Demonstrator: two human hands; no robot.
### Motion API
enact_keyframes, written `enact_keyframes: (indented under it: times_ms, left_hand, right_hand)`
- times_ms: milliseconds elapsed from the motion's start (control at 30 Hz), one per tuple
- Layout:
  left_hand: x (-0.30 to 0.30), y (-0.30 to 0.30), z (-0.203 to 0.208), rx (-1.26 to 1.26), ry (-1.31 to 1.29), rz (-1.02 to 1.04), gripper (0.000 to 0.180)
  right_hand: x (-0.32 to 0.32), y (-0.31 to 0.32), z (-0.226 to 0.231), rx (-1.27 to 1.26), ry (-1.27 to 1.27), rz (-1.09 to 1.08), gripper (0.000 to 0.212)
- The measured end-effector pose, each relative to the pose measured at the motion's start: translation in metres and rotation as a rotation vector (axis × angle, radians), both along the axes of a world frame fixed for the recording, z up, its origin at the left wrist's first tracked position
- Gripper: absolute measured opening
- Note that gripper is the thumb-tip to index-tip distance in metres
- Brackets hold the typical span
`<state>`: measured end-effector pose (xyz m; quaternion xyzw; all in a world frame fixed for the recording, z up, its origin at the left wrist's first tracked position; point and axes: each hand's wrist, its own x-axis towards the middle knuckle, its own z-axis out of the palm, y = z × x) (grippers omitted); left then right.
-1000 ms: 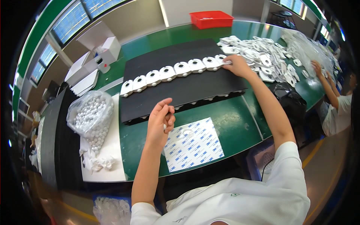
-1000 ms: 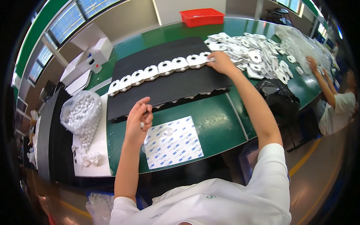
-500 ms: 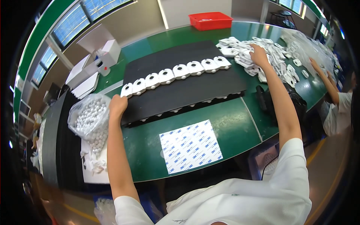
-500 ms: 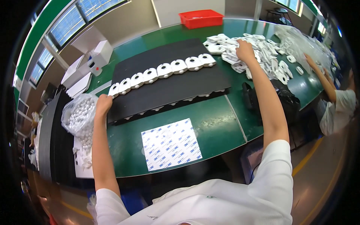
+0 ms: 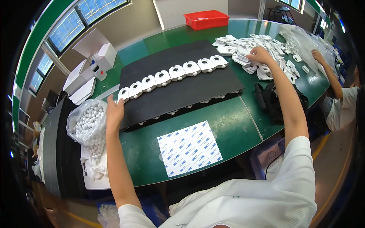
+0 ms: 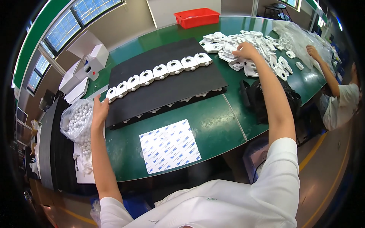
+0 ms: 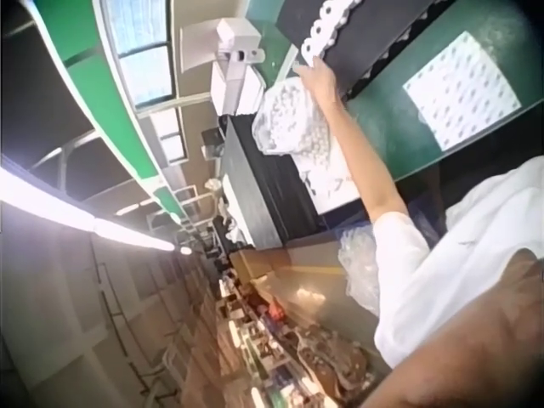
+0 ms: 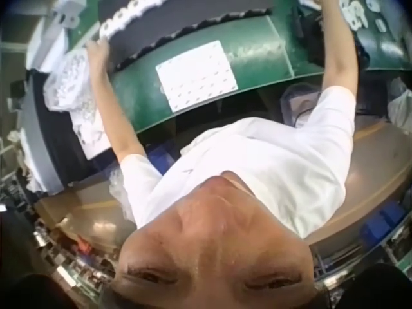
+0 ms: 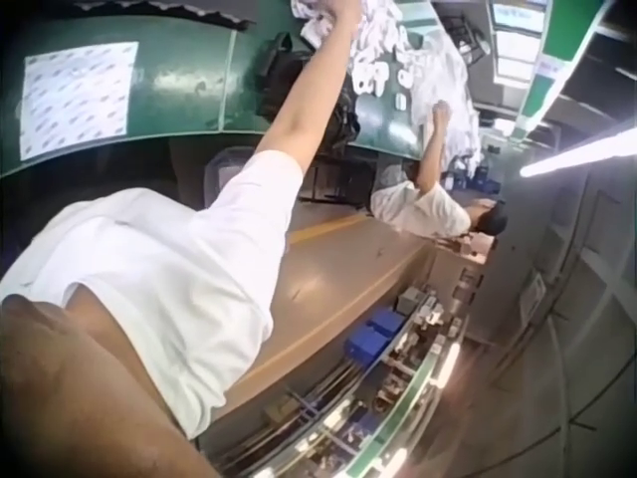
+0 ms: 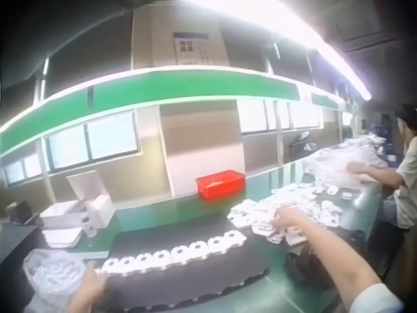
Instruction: Assembling small white plastic components by inserting small white balls into the housings.
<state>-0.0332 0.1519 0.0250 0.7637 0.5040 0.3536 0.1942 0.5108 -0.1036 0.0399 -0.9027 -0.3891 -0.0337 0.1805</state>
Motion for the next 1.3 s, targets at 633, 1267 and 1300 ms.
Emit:
enact_keyframes:
  times_ms: [633, 1267, 1300]
  left_hand:
    - [0.055, -0.146, -0.003, -1.176, -1.116, -0.783, 0.021]
    - [0.056, -0.152, -0.012, -1.140, -1.111, -0.760, 0.026]
    - [0.056, -0.152, -0.012, -1.132, -1.116, -0.772, 0.027]
  right_hand:
    - [-0.278, -0.095, 0.006, 0.084, 0.331, 0.567, 0.066]
    - [-0.288, -0.078, -0.031, 0.552, 0.683, 0.420, 0.020]
    - [-0.295, -0.074, -0.033, 0.559, 0.697, 0.436, 0.017]
